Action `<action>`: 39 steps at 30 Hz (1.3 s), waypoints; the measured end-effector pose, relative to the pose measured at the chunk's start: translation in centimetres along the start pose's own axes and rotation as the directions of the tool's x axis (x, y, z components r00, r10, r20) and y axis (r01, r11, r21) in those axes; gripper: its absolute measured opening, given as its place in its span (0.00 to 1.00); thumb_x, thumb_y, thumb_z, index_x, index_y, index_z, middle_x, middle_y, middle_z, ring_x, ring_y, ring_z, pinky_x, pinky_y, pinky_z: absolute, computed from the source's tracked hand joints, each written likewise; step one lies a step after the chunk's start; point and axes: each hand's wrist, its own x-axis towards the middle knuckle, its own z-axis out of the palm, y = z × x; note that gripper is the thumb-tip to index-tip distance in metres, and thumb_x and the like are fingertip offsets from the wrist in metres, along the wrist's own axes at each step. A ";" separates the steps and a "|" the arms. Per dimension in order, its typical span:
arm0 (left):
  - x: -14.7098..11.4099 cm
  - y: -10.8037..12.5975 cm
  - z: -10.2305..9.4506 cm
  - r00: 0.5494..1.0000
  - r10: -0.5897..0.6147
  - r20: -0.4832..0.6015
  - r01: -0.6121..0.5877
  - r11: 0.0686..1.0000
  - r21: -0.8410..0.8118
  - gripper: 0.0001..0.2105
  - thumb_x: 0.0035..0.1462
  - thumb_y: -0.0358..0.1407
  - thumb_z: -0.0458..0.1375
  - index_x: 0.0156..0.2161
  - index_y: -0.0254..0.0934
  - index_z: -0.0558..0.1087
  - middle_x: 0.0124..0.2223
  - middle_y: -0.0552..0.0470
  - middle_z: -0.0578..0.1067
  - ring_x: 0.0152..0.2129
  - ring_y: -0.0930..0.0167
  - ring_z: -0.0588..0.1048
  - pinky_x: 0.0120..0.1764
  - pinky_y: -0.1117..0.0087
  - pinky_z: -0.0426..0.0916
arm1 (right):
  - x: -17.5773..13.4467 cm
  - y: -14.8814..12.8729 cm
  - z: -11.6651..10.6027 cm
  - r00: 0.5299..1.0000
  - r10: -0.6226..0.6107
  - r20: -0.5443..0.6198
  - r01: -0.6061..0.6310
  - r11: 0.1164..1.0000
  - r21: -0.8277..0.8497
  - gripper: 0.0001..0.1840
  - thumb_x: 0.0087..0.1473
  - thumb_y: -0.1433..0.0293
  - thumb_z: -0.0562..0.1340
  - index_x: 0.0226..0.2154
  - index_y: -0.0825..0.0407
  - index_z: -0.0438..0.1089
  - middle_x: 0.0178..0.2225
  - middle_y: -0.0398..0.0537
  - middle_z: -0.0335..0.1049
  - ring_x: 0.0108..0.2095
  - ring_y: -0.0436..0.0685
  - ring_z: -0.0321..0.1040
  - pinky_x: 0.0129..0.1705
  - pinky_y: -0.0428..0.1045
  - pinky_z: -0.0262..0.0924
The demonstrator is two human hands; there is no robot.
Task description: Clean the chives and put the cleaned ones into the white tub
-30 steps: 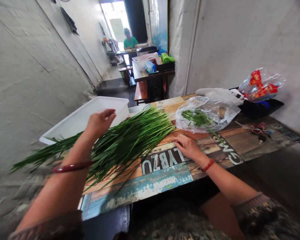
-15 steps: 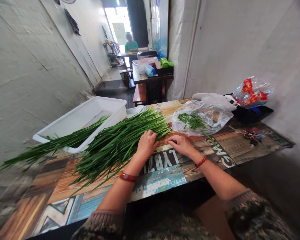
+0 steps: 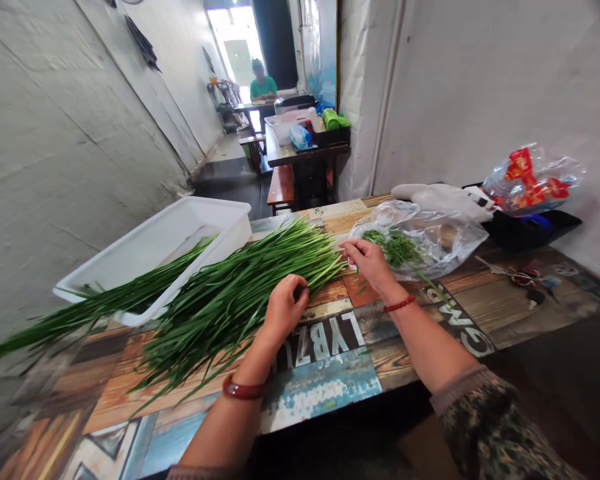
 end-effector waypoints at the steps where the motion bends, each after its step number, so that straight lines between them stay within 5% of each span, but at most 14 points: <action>1: -0.1 0.0 -0.1 0.999 -0.049 0.007 0.049 0.998 -0.041 0.03 0.54 0.28 0.54 0.33 0.38 0.67 0.30 0.53 0.72 0.28 0.71 0.70 0.35 0.69 0.65 | -0.2 0.2 0.0 1.000 0.012 0.004 -0.012 1.000 0.007 0.19 0.54 0.56 0.60 0.38 0.54 0.76 0.25 0.43 0.71 0.22 0.48 0.61 0.25 0.45 0.56; 8: -0.1 0.8 -0.1 0.973 -0.205 0.108 0.226 0.942 -0.247 0.05 0.56 0.35 0.55 0.36 0.37 0.71 0.31 0.53 0.74 0.26 0.73 0.71 0.32 0.72 0.65 | -1.5 0.0 0.3 0.962 0.054 0.269 -0.069 0.996 0.050 0.17 0.54 0.56 0.63 0.37 0.52 0.74 0.28 0.42 0.70 0.27 0.49 0.64 0.30 0.45 0.60; 16: -0.4 1.5 0.0 0.983 -0.067 0.169 0.099 0.977 -0.190 0.09 0.62 0.36 0.52 0.40 0.38 0.74 0.34 0.50 0.77 0.31 0.71 0.74 0.36 0.71 0.67 | -3.0 -0.5 2.4 0.897 0.148 0.417 -0.233 0.959 0.160 0.11 0.50 0.63 0.65 0.32 0.53 0.71 0.26 0.42 0.70 0.26 0.48 0.65 0.29 0.44 0.61; 23: -0.4 2.0 -0.5 0.988 0.015 0.153 -0.034 0.991 0.128 0.11 0.65 0.37 0.49 0.38 0.38 0.74 0.32 0.49 0.74 0.28 0.71 0.72 0.32 0.71 0.63 | -3.4 -0.9 2.5 0.962 0.051 0.267 -0.032 0.997 -0.073 0.07 0.49 0.65 0.65 0.29 0.52 0.74 0.25 0.41 0.70 0.25 0.49 0.61 0.28 0.45 0.56; 27: -0.5 2.1 -1.1 0.988 0.005 0.157 -0.056 0.947 0.318 0.13 0.66 0.38 0.47 0.36 0.39 0.73 0.32 0.49 0.73 0.29 0.71 0.72 0.31 0.71 0.62 | -2.9 -0.3 2.0 0.986 0.031 0.166 -0.033 0.999 0.008 0.08 0.51 0.64 0.63 0.31 0.52 0.73 0.28 0.43 0.71 0.28 0.50 0.64 0.32 0.46 0.58; 31: -0.5 1.8 -1.5 0.986 -0.030 0.164 -0.012 0.969 0.246 0.12 0.65 0.37 0.48 0.35 0.40 0.72 0.33 0.49 0.75 0.28 0.71 0.72 0.31 0.72 0.62 | -2.2 0.0 0.7 0.999 0.043 0.006 -0.043 0.995 0.091 0.08 0.54 0.63 0.61 0.31 0.52 0.69 0.26 0.41 0.67 0.27 0.49 0.61 0.31 0.45 0.58; 35: -0.6 1.9 -1.5 0.980 -0.033 0.194 0.005 0.989 0.146 0.11 0.64 0.37 0.49 0.36 0.39 0.73 0.32 0.50 0.75 0.28 0.71 0.73 0.31 0.71 0.62 | -2.2 -0.8 0.2 0.985 -0.113 0.128 0.121 0.991 -0.060 0.08 0.56 0.64 0.61 0.33 0.51 0.70 0.31 0.44 0.70 0.32 0.52 0.65 0.36 0.48 0.61; 39: -0.6 2.1 -1.2 0.979 -0.039 0.201 0.029 0.998 0.052 0.10 0.63 0.36 0.50 0.36 0.39 0.73 0.32 0.50 0.75 0.28 0.71 0.72 0.32 0.71 0.63 | -2.7 -1.7 0.8 0.875 -0.317 0.367 0.415 0.880 -0.230 0.07 0.57 0.63 0.62 0.33 0.49 0.72 0.34 0.47 0.73 0.39 0.56 0.68 0.44 0.52 0.62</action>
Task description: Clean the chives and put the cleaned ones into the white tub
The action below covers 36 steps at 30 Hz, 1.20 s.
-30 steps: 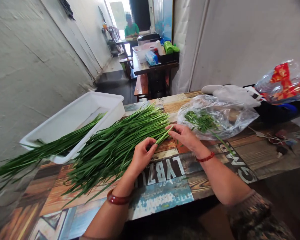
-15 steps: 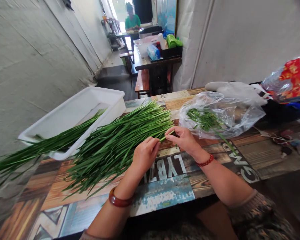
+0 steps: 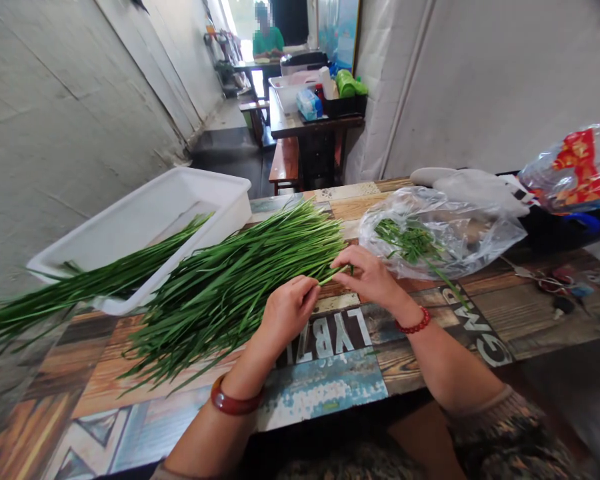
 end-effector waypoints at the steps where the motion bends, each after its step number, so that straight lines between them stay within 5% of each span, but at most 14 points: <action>1: 0.1 0.0 0.1 1.000 -0.010 -0.009 0.009 0.998 -0.058 0.10 0.63 0.36 0.51 0.35 0.38 0.73 0.32 0.50 0.76 0.28 0.71 0.73 0.33 0.71 0.63 | 0.0 -0.2 0.1 0.999 -0.032 0.029 0.033 0.999 -0.029 0.07 0.58 0.63 0.62 0.32 0.49 0.72 0.33 0.47 0.73 0.38 0.55 0.68 0.44 0.52 0.61; 7: 0.5 0.2 -0.1 0.995 -0.088 0.041 0.097 0.944 -0.316 0.12 0.61 0.36 0.51 0.28 0.36 0.72 0.25 0.54 0.71 0.24 0.73 0.68 0.30 0.73 0.61 | -0.2 -0.6 0.7 0.999 -0.052 -0.011 0.052 0.998 -0.043 0.10 0.61 0.67 0.58 0.29 0.49 0.70 0.30 0.45 0.73 0.35 0.54 0.68 0.42 0.50 0.60; 14: 0.5 0.2 0.1 0.987 -0.131 0.098 0.157 0.926 -0.344 0.14 0.61 0.38 0.50 0.28 0.34 0.71 0.25 0.55 0.69 0.24 0.74 0.66 0.30 0.74 0.58 | -0.5 -0.3 2.9 0.950 0.291 -0.111 -0.247 0.921 0.301 0.11 0.59 0.63 0.59 0.29 0.51 0.68 0.27 0.43 0.68 0.30 0.51 0.64 0.35 0.47 0.58; 18: 0.6 0.0 0.3 0.984 -0.147 0.103 0.174 0.926 -0.334 0.14 0.61 0.38 0.50 0.28 0.34 0.71 0.25 0.54 0.70 0.25 0.73 0.66 0.31 0.73 0.58 | -0.4 0.5 1.5 0.882 0.413 -0.226 -0.270 0.837 0.476 0.12 0.61 0.62 0.57 0.29 0.50 0.66 0.27 0.41 0.66 0.30 0.50 0.62 0.34 0.46 0.58; 20: 0.7 -0.2 0.1 0.982 -0.177 0.062 0.187 0.924 -0.332 0.14 0.61 0.39 0.49 0.29 0.35 0.70 0.26 0.55 0.69 0.25 0.73 0.66 0.31 0.73 0.59 | -0.3 0.8 0.1 0.899 0.366 -0.242 -0.255 0.885 0.391 0.15 0.63 0.62 0.55 0.28 0.50 0.66 0.26 0.42 0.66 0.29 0.51 0.62 0.34 0.46 0.58; 23: 0.7 -0.4 -0.2 0.973 -0.228 -0.041 0.205 0.932 -0.299 0.11 0.61 0.39 0.50 0.30 0.36 0.67 0.26 0.56 0.66 0.25 0.74 0.64 0.31 0.73 0.58 | -0.2 1.1 -1.4 0.971 0.178 -0.162 -0.177 0.984 0.017 0.16 0.64 0.64 0.54 0.27 0.50 0.69 0.27 0.45 0.69 0.32 0.54 0.65 0.39 0.50 0.58; 26: 0.7 -0.6 -0.2 0.968 -0.233 -0.097 0.202 0.946 -0.255 0.10 0.61 0.38 0.50 0.30 0.37 0.64 0.25 0.58 0.63 0.24 0.74 0.63 0.30 0.73 0.57 | -0.4 1.6 -1.5 0.998 0.061 0.017 -0.053 0.949 -0.311 0.11 0.62 0.68 0.56 0.32 0.51 0.72 0.34 0.49 0.72 0.38 0.57 0.65 0.44 0.53 0.58; 29: 0.6 -1.0 0.1 0.973 -0.208 -0.096 0.182 0.956 -0.230 0.10 0.62 0.39 0.50 0.32 0.37 0.66 0.26 0.57 0.66 0.24 0.74 0.65 0.31 0.73 0.58 | -0.7 2.1 -0.9 0.993 0.075 0.093 -0.020 0.872 -0.489 0.07 0.59 0.72 0.59 0.37 0.50 0.74 0.39 0.52 0.71 0.41 0.60 0.63 0.45 0.54 0.57; 32: 0.5 -1.3 0.3 0.981 -0.173 -0.092 0.146 0.958 -0.246 0.08 0.62 0.38 0.51 0.36 0.37 0.70 0.32 0.53 0.73 0.30 0.72 0.70 0.35 0.72 0.61 | -0.8 2.2 -0.6 0.992 0.091 0.084 -0.030 0.836 -0.547 0.05 0.57 0.73 0.61 0.32 0.50 0.74 0.40 0.52 0.70 0.43 0.61 0.62 0.46 0.55 0.57; 36: 0.5 -1.4 0.3 0.981 -0.076 -0.178 0.034 0.973 -0.229 0.08 0.63 0.36 0.52 0.35 0.36 0.72 0.33 0.50 0.73 0.33 0.70 0.71 0.38 0.70 0.64 | -0.5 1.6 -1.0 0.993 0.053 0.102 -0.011 0.926 -0.378 0.06 0.59 0.72 0.58 0.32 0.51 0.71 0.38 0.50 0.71 0.41 0.59 0.65 0.47 0.54 0.57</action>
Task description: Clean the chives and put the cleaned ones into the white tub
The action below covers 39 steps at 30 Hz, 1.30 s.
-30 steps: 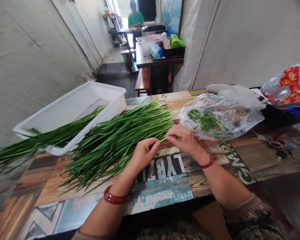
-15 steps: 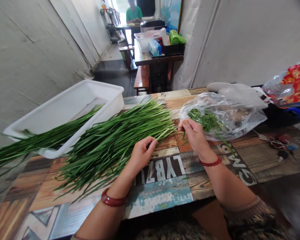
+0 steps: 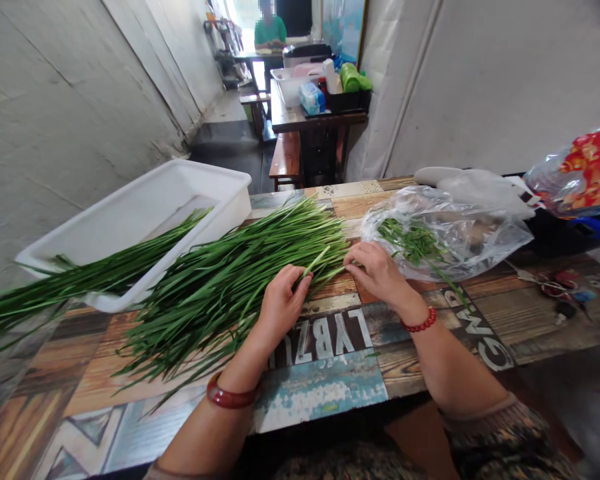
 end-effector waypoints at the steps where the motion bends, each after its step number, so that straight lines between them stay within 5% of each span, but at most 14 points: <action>1: 0.0 0.1 0.0 0.999 0.034 -0.013 -0.034 0.999 0.003 0.08 0.63 0.35 0.52 0.35 0.36 0.72 0.33 0.50 0.73 0.33 0.70 0.71 0.38 0.70 0.64 | 0.0 -0.2 -0.2 1.000 0.005 0.001 -0.005 0.997 0.080 0.06 0.60 0.71 0.57 0.33 0.51 0.70 0.36 0.49 0.72 0.40 0.57 0.66 0.45 0.53 0.58; 5: 0.0 0.4 -0.1 0.993 0.115 0.028 -0.114 0.993 -0.032 0.08 0.63 0.33 0.52 0.38 0.36 0.73 0.37 0.48 0.75 0.37 0.69 0.72 0.41 0.68 0.66 | 0.1 -1.0 -0.2 0.987 0.158 0.035 -0.158 0.894 0.419 0.06 0.59 0.68 0.58 0.33 0.50 0.69 0.29 0.43 0.71 0.31 0.53 0.68 0.36 0.48 0.60; 9: -0.2 0.7 0.0 0.979 0.159 0.127 -0.158 0.987 -0.018 0.09 0.64 0.34 0.52 0.42 0.37 0.74 0.39 0.48 0.77 0.37 0.68 0.72 0.41 0.67 0.65 | 0.0 -1.4 0.3 0.953 0.282 0.114 -0.279 0.662 0.696 0.08 0.56 0.62 0.62 0.33 0.50 0.69 0.28 0.42 0.72 0.29 0.52 0.70 0.34 0.47 0.62; 13: -0.2 0.8 -0.1 0.972 0.190 0.141 -0.193 0.981 0.011 0.10 0.65 0.35 0.52 0.44 0.38 0.75 0.40 0.47 0.78 0.39 0.67 0.72 0.44 0.64 0.65 | 0.0 -1.6 0.7 0.931 0.337 0.138 -0.298 0.487 0.821 0.13 0.53 0.58 0.66 0.33 0.51 0.70 0.26 0.42 0.72 0.29 0.51 0.69 0.34 0.47 0.63; 19: -0.2 1.3 -0.2 0.950 0.233 0.209 -0.247 0.968 0.044 0.14 0.65 0.36 0.49 0.50 0.36 0.72 0.47 0.43 0.77 0.46 0.64 0.72 0.48 0.61 0.65 | -0.2 -1.9 0.8 0.940 0.309 0.144 -0.257 0.368 0.894 0.14 0.54 0.56 0.66 0.33 0.50 0.71 0.27 0.42 0.72 0.29 0.50 0.68 0.35 0.46 0.62; 24: -0.1 1.5 -0.9 0.948 0.265 0.178 -0.301 0.927 0.223 0.10 0.64 0.35 0.50 0.43 0.36 0.73 0.36 0.47 0.76 0.39 0.65 0.72 0.56 0.55 0.60 | 0.0 -1.4 0.0 0.926 0.373 0.061 -0.244 0.467 0.850 0.18 0.61 0.55 0.57 0.36 0.50 0.73 0.28 0.44 0.72 0.31 0.52 0.70 0.34 0.47 0.64; 27: 0.0 1.4 -1.8 0.971 0.231 0.062 -0.240 0.935 0.263 0.09 0.63 0.35 0.49 0.37 0.38 0.72 0.32 0.49 0.74 0.35 0.66 0.71 0.55 0.57 0.61 | 0.2 -0.7 -0.4 0.919 0.390 -0.052 -0.256 0.692 0.674 0.16 0.63 0.59 0.55 0.37 0.51 0.73 0.29 0.45 0.74 0.32 0.53 0.70 0.35 0.48 0.64; 31: 0.1 1.7 -3.2 0.998 0.005 -0.061 0.002 0.993 0.120 0.10 0.64 0.38 0.48 0.37 0.38 0.70 0.31 0.51 0.73 0.30 0.69 0.71 0.39 0.68 0.67 | 0.0 0.0 0.3 0.990 0.140 -0.029 -0.127 0.952 0.279 0.09 0.62 0.68 0.57 0.37 0.51 0.74 0.34 0.47 0.75 0.37 0.55 0.70 0.42 0.51 0.63; 36: 0.1 2.3 -4.5 0.997 -0.050 -0.061 0.045 0.995 -0.086 0.10 0.63 0.38 0.51 0.41 0.37 0.72 0.42 0.49 0.77 0.40 0.68 0.74 0.47 0.67 0.66 | -0.3 0.4 1.7 0.994 0.036 0.098 -0.023 0.991 -0.131 0.07 0.58 0.73 0.61 0.37 0.51 0.76 0.36 0.53 0.71 0.40 0.59 0.65 0.42 0.53 0.61; 39: 0.2 2.2 -4.5 0.997 -0.063 -0.037 0.057 0.988 -0.142 0.09 0.62 0.37 0.52 0.41 0.36 0.72 0.41 0.49 0.77 0.39 0.68 0.74 0.47 0.67 0.66 | -0.2 0.2 1.6 0.996 0.021 0.087 -0.008 0.988 -0.156 0.06 0.57 0.73 0.61 0.32 0.51 0.75 0.36 0.52 0.70 0.40 0.59 0.64 0.42 0.53 0.60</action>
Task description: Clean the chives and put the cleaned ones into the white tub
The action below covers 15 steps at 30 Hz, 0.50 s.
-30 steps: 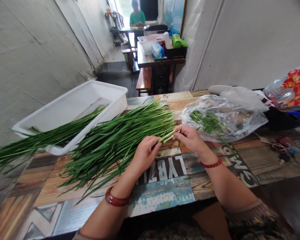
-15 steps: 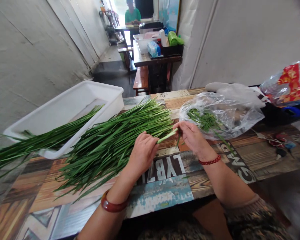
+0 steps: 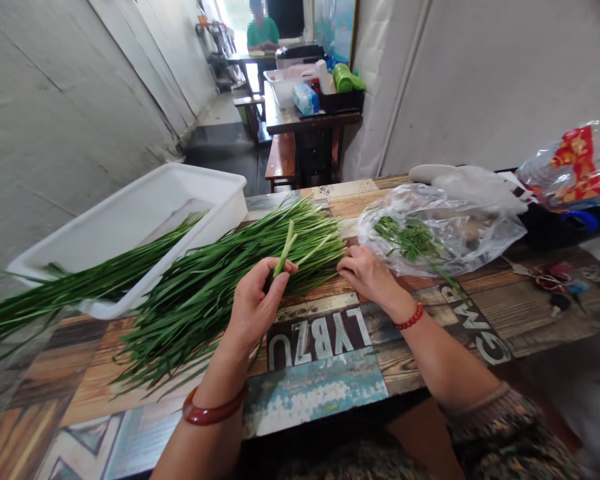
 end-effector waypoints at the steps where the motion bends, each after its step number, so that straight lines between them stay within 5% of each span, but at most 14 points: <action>1: 0.0 -0.1 0.1 1.000 -0.017 0.010 0.017 1.000 -0.017 0.08 0.62 0.37 0.52 0.40 0.37 0.72 0.39 0.49 0.77 0.38 0.69 0.74 0.45 0.67 0.66 | 0.0 -0.1 -0.2 1.000 -0.015 -0.016 0.016 0.999 0.034 0.06 0.58 0.73 0.61 0.32 0.52 0.74 0.36 0.52 0.70 0.40 0.59 0.64 0.43 0.53 0.60; 8: 0.0 -1.4 1.9 0.992 -0.122 0.035 0.124 0.990 -0.069 0.05 0.60 0.38 0.53 0.35 0.38 0.66 0.26 0.56 0.69 0.25 0.72 0.68 0.34 0.71 0.64 | 0.2 -1.1 -1.5 1.000 0.008 -0.025 0.006 0.848 0.529 0.06 0.58 0.71 0.59 0.33 0.52 0.73 0.33 0.46 0.74 0.35 0.53 0.70 0.41 0.50 0.62; 15: -0.2 -1.1 3.5 0.980 -0.038 0.197 0.040 0.999 -0.004 0.09 0.63 0.38 0.49 0.39 0.38 0.70 0.38 0.50 0.75 0.36 0.70 0.72 0.41 0.69 0.65 | 0.3 -1.7 -1.3 0.996 0.093 0.015 -0.082 0.770 0.633 0.08 0.56 0.66 0.61 0.31 0.53 0.74 0.31 0.46 0.76 0.32 0.52 0.70 0.35 0.48 0.62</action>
